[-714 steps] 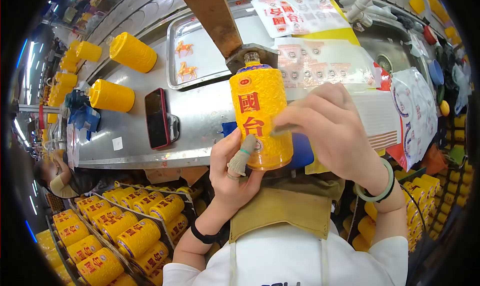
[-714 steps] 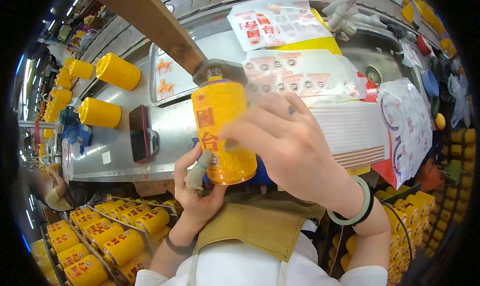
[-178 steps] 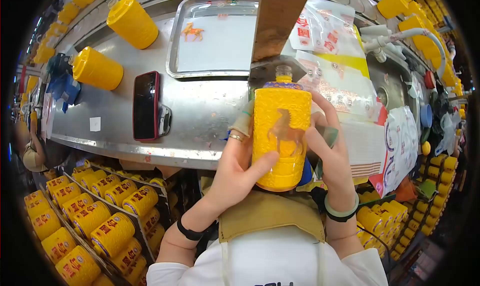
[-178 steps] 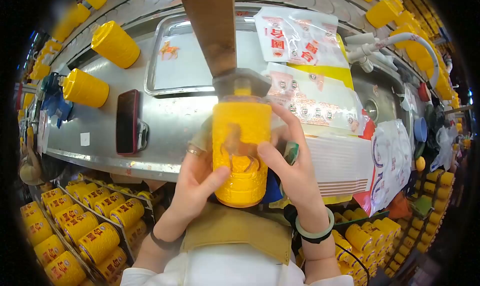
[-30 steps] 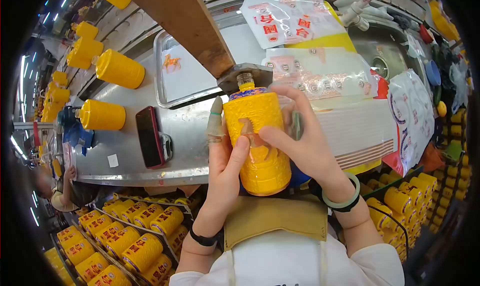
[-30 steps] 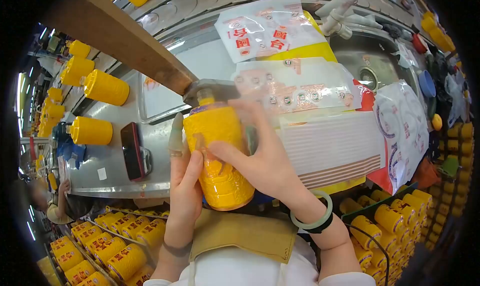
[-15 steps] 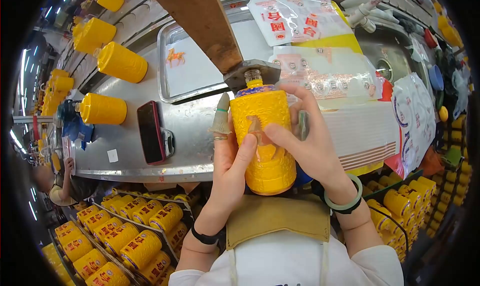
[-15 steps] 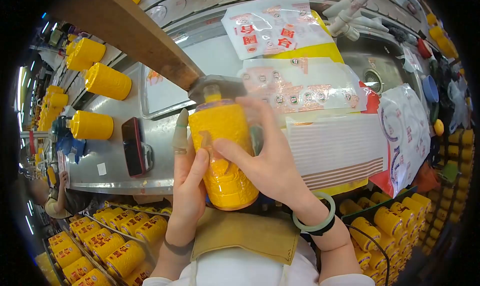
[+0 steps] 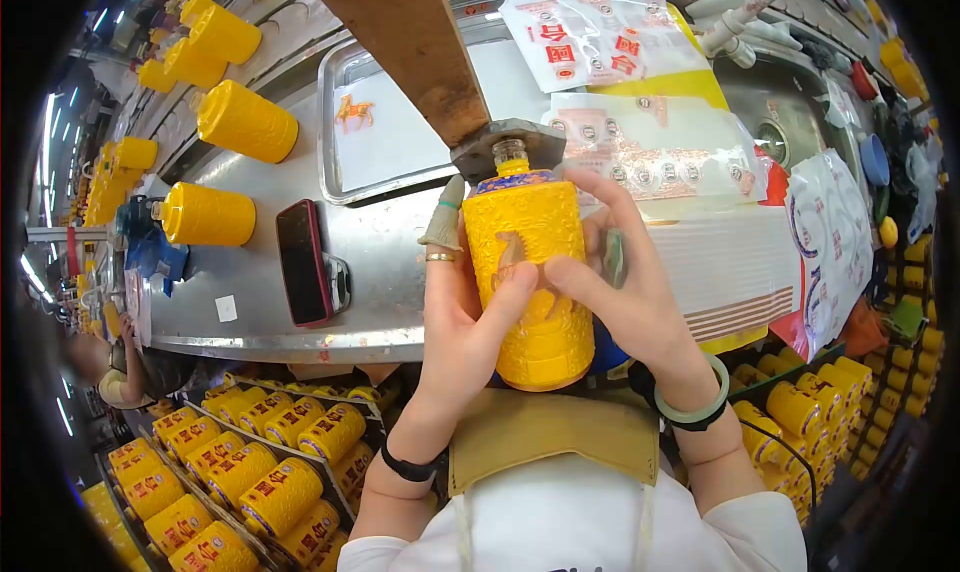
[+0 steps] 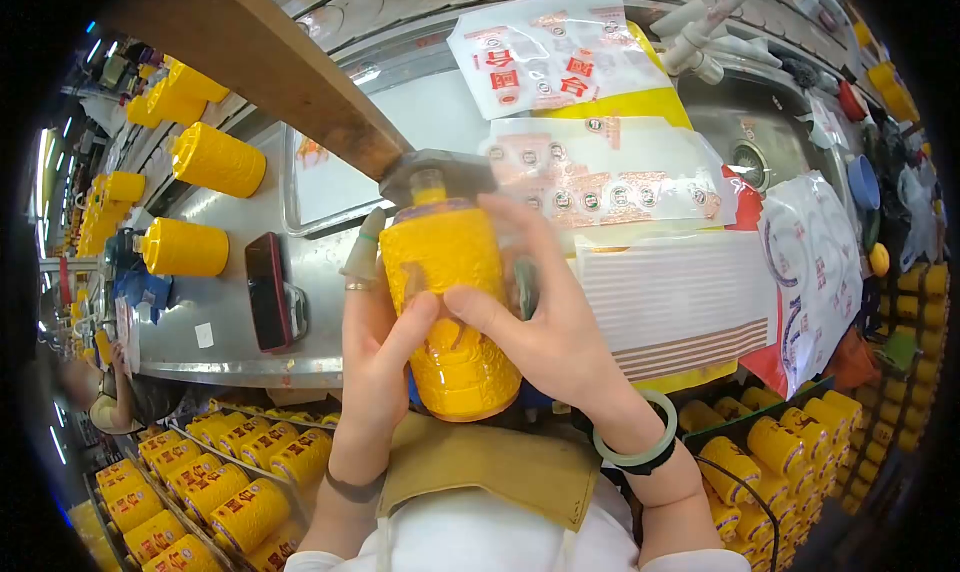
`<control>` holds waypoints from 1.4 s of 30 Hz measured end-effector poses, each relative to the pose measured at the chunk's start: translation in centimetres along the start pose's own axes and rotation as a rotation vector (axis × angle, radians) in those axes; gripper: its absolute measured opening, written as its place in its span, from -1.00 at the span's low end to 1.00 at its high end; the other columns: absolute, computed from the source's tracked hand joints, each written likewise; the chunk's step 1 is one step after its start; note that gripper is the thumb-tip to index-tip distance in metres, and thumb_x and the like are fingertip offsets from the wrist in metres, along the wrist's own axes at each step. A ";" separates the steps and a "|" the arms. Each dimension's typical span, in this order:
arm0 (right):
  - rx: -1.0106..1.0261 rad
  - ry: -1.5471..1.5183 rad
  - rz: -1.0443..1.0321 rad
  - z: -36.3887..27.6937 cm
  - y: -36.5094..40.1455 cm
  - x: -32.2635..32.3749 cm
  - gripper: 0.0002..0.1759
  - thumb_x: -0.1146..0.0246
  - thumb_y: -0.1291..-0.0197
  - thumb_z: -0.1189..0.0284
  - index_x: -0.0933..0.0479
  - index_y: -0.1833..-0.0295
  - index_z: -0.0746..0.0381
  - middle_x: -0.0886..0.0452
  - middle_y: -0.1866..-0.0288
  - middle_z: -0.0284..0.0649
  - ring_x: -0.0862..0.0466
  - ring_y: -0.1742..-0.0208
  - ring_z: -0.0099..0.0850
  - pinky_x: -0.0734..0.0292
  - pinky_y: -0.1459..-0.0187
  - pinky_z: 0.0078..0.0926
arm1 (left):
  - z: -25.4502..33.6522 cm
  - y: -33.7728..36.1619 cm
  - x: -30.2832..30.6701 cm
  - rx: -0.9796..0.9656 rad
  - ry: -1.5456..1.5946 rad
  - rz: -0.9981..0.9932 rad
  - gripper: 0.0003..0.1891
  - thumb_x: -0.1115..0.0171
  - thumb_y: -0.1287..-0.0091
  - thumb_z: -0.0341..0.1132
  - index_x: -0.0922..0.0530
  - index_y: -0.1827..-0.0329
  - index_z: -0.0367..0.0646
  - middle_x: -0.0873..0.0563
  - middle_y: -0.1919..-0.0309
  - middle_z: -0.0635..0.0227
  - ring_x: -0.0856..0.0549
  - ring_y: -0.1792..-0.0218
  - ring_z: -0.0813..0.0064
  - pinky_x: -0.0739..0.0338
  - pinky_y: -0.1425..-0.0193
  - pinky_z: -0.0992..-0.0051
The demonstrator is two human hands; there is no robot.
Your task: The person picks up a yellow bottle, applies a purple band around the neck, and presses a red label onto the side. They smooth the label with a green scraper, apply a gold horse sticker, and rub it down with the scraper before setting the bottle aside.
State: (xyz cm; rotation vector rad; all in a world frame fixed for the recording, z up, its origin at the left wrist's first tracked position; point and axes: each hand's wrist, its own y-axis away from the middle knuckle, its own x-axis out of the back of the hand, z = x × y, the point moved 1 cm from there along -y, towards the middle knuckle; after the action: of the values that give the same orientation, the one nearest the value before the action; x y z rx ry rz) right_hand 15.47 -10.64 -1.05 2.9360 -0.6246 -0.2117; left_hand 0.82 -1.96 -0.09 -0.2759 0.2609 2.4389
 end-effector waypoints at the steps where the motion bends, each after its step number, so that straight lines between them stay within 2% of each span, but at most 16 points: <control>1: -0.001 0.000 -0.001 0.0 0.0 0.0 -0.20 -0.46 -0.33 0.44 -0.27 -0.61 0.27 -0.46 -0.40 -0.19 -0.51 -0.22 -0.44 -0.43 -0.34 -0.42 | -0.1 0.0 -0.1 0.004 0.053 0.015 -0.14 -0.23 -0.51 -0.51 0.05 -0.78 -0.21 -0.35 -0.58 0.10 -0.44 -0.54 0.27 -0.38 -0.60 0.23; 6: -0.016 -0.008 -0.001 -0.1 0.0 -0.1 -0.20 -0.46 -0.33 0.46 -0.27 -0.61 0.26 -0.47 -0.37 -0.23 -0.48 -0.07 -0.53 -0.47 -0.20 -0.50 | -0.6 -0.3 -0.1 -0.017 0.109 0.009 -0.14 -0.24 -0.53 -0.52 0.08 -0.77 -0.22 -0.36 -0.55 0.13 -0.47 -0.51 0.32 -0.42 -0.56 0.26; 13: -0.001 0.008 0.009 0.0 0.0 0.0 -0.19 -0.46 -0.32 0.46 -0.27 -0.61 0.25 -0.51 -0.27 -0.23 -0.47 -0.05 -0.54 -0.48 -0.18 -0.48 | -0.6 -0.2 -0.3 0.031 0.154 0.039 -0.14 -0.24 -0.53 -0.52 0.08 -0.77 -0.22 -0.36 -0.55 0.13 -0.47 -0.51 0.32 -0.44 -0.54 0.28; 18: -0.085 -0.119 -0.012 -0.9 -0.1 1.3 -0.34 -0.34 -0.43 0.47 -0.31 -0.57 0.26 -0.52 -0.17 -0.27 -0.48 -0.13 -0.55 -0.41 -0.24 -0.52 | -0.6 0.0 0.1 0.068 0.125 0.015 -0.15 -0.20 -0.53 -0.55 0.09 -0.78 -0.20 -0.34 -0.57 0.14 -0.43 -0.53 0.32 -0.40 -0.57 0.27; 21: -0.090 -0.280 0.072 0.7 -0.1 3.8 -0.43 -0.26 -0.49 0.50 -0.34 -0.54 0.30 -0.53 -0.16 -0.29 -0.48 -0.19 -0.56 -0.38 -0.28 -0.55 | -1.2 1.3 0.7 0.051 0.109 0.044 -0.17 -0.19 -0.56 -0.43 0.08 -0.77 -0.25 -0.28 -0.61 0.09 -0.39 -0.57 0.26 -0.30 -0.63 0.22; 23: -0.050 -0.234 0.159 -0.1 0.2 3.8 -0.51 -0.22 -0.49 0.57 -0.39 -0.48 0.34 -0.57 -0.20 -0.28 -0.50 -0.23 -0.57 -0.40 -0.32 -0.54 | -2.2 2.3 1.6 -0.215 -0.168 0.060 -0.17 -0.19 -0.58 -0.23 0.05 -0.76 -0.31 -0.19 -0.66 0.03 -0.32 -0.61 0.20 -0.21 -0.68 0.15; 24: -0.027 -0.198 0.198 -0.1 0.2 4.1 -0.54 -0.21 -0.48 0.59 -0.43 -0.44 0.35 -0.59 -0.21 -0.27 -0.53 -0.25 -0.56 -0.41 -0.33 -0.54 | -2.0 2.8 1.8 -0.267 -0.317 0.044 -0.06 -0.24 -0.54 0.08 -0.04 -0.73 -0.36 -0.15 -0.66 -0.04 -0.27 -0.63 0.10 -0.21 -0.67 0.10; 25: -0.004 -0.162 0.236 -0.3 0.3 4.3 -0.58 -0.20 -0.48 0.62 -0.46 -0.41 0.36 -0.61 -0.23 -0.25 -0.55 -0.26 -0.55 -0.42 -0.35 -0.54 | -1.6 3.1 2.1 -0.266 -0.318 0.037 -0.06 -0.24 -0.54 0.08 -0.04 -0.73 -0.36 -0.15 -0.66 -0.04 -0.27 -0.63 0.10 -0.21 -0.67 0.10; 27: 0.010 -0.144 0.248 -0.8 0.5 4.5 -0.63 -0.19 -0.48 0.64 -0.52 -0.34 0.36 -0.63 -0.23 -0.25 -0.58 -0.25 -0.55 -0.44 -0.34 -0.56 | -0.7 3.9 2.2 -0.449 -0.885 -0.092 0.10 -0.33 -0.40 0.33 -0.14 -0.70 -0.38 -0.18 -0.63 -0.09 -0.27 -0.61 0.00 -0.24 -0.64 0.07; 28: 0.069 -0.123 0.246 -1.0 0.5 4.4 -0.64 -0.19 -0.48 0.64 -0.53 -0.34 0.36 -0.64 -0.22 -0.27 -0.59 -0.24 -0.55 -0.45 -0.33 -0.55 | -1.6 4.1 2.3 -0.433 -0.865 -0.074 0.25 -0.38 -0.21 0.52 -0.22 -0.65 -0.41 -0.20 -0.59 -0.12 -0.31 -0.57 -0.08 -0.28 -0.60 0.03; 32: 0.162 -0.081 0.186 -2.0 0.5 3.3 -0.67 -0.19 -0.50 0.63 -0.55 -0.31 0.36 -0.66 -0.18 -0.30 -0.61 -0.21 -0.55 -0.51 -0.26 -0.56 | -1.9 4.3 2.0 -0.441 -0.859 -0.060 0.29 -0.42 -0.12 0.55 -0.26 -0.64 -0.37 -0.19 -0.60 -0.15 -0.34 -0.53 -0.12 -0.30 -0.57 -0.01; 34: 0.140 -0.065 0.172 -2.6 0.8 2.5 -0.68 -0.19 -0.50 0.62 -0.55 -0.30 0.35 -0.67 -0.16 -0.30 -0.62 -0.19 -0.55 -0.53 -0.22 -0.56 | -0.5 4.4 1.2 -0.481 -1.048 -0.138 0.35 -0.66 0.04 0.40 -0.25 -0.67 -0.33 -0.15 -0.63 -0.12 -0.39 -0.54 -0.08 -0.42 -0.53 0.01; 36: 0.139 -0.020 0.162 -2.8 1.1 1.1 -0.72 -0.23 -0.50 0.57 -0.58 -0.26 0.31 -0.69 -0.10 -0.26 -0.66 -0.13 -0.53 -0.57 -0.12 -0.57 | 0.7 4.7 0.4 -0.457 -1.162 -0.127 0.33 -0.72 0.07 0.31 -0.26 -0.67 -0.30 -0.16 -0.63 -0.11 -0.40 -0.52 -0.11 -0.44 -0.52 0.02; 38: 0.245 0.210 0.176 -1.2 1.1 0.7 -0.73 -0.27 -0.44 0.56 -0.60 -0.20 0.31 -0.69 -0.07 -0.08 -0.73 -0.08 -0.25 -0.60 -0.10 -0.41 | 1.0 4.6 -0.3 -0.451 -1.276 -0.092 0.30 -0.85 0.15 0.04 -0.28 -0.67 -0.24 -0.21 -0.61 -0.12 -0.44 -0.45 -0.13 -0.47 -0.48 0.06; 39: 0.295 0.289 0.199 -0.8 1.0 0.7 -0.73 -0.28 -0.42 0.57 -0.60 -0.18 0.32 -0.69 -0.06 -0.02 -0.74 -0.07 -0.14 -0.60 -0.10 -0.35 | 0.6 4.4 -0.2 -0.451 -1.276 -0.089 0.30 -0.85 0.15 0.04 -0.28 -0.67 -0.24 -0.21 -0.61 -0.12 -0.44 -0.45 -0.13 -0.47 -0.48 0.06; 42: 0.309 0.403 0.300 -0.2 0.6 2.4 -0.75 -0.25 -0.38 0.61 -0.61 -0.14 0.33 -0.67 -0.03 0.02 -0.70 -0.01 -0.01 -0.59 -0.10 -0.28 | -0.6 4.4 0.1 -0.520 -1.267 -0.001 0.07 -0.74 -0.06 -0.05 -0.35 -0.62 -0.23 -0.26 -0.57 -0.19 -0.42 -0.44 -0.21 -0.46 -0.44 0.02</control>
State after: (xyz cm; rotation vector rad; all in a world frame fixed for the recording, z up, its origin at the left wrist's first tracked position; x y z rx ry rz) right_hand 17.44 -12.14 -1.04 2.9697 -1.0900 0.5379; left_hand -1.92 -5.41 -0.17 1.0262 -0.9077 2.1560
